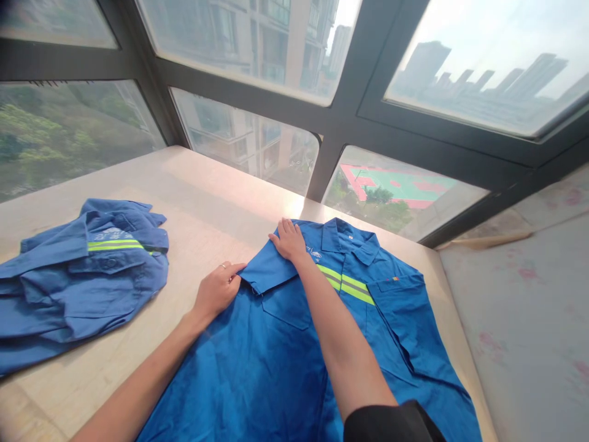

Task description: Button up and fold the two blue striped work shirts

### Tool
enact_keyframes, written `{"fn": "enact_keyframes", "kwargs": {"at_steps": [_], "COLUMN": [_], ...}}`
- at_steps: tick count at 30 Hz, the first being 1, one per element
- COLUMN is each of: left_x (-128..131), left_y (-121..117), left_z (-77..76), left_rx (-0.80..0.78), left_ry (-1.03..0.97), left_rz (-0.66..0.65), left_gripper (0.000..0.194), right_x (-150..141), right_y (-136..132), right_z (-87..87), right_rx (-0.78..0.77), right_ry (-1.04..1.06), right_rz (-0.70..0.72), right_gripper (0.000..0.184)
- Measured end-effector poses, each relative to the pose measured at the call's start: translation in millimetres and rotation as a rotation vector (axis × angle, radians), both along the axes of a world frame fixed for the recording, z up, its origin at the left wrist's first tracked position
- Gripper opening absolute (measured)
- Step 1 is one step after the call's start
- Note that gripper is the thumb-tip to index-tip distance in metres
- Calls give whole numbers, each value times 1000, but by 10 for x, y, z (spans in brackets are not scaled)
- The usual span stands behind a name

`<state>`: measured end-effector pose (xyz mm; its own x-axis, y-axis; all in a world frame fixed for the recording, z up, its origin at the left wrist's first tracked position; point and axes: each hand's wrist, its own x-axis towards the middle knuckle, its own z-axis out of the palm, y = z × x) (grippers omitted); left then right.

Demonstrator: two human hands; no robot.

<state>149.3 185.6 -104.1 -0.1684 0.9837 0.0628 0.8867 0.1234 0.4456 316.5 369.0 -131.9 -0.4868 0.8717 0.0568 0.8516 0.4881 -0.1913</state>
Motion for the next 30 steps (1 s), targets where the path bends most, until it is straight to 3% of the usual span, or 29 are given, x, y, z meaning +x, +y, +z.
{"fn": "enact_keyframes", "kwargs": {"at_steps": [4,8,12,14,17,19,23,26,30], "left_x": [-16,-59,-23,74,301,448,564,526,490], "left_y": [10,12,33,93,280,444,681,713,693], "left_z": [-3,11,131,210,248,184,-68,-200,-240], "left_rx": [-1,-25,27,131,195,135,-22,-10,39], "left_ry": [38,42,108,161,226,269,330,332,326], "left_rz": [21,35,37,-54,-326,-442,-417,-399,-387], "left_gripper": [42,39,38,41,52,60,78,81,81], "right_x": [15,21,18,11,3,4,14,25,79], "right_y": [9,45,58,53,40,32,24,34,72], "right_z": [-33,-51,-64,-66,-61,-52,-35,-32,-40], "right_rx": [59,2,-26,-15,-4,-4,19,24,10], "right_ry": [-4,-27,-41,-38,-29,-27,-9,10,16], "right_rz": [-156,-152,-153,-163,-169,-163,-153,-146,-113], "right_gripper": [69,72,74,73,72,71,71,71,73]}}
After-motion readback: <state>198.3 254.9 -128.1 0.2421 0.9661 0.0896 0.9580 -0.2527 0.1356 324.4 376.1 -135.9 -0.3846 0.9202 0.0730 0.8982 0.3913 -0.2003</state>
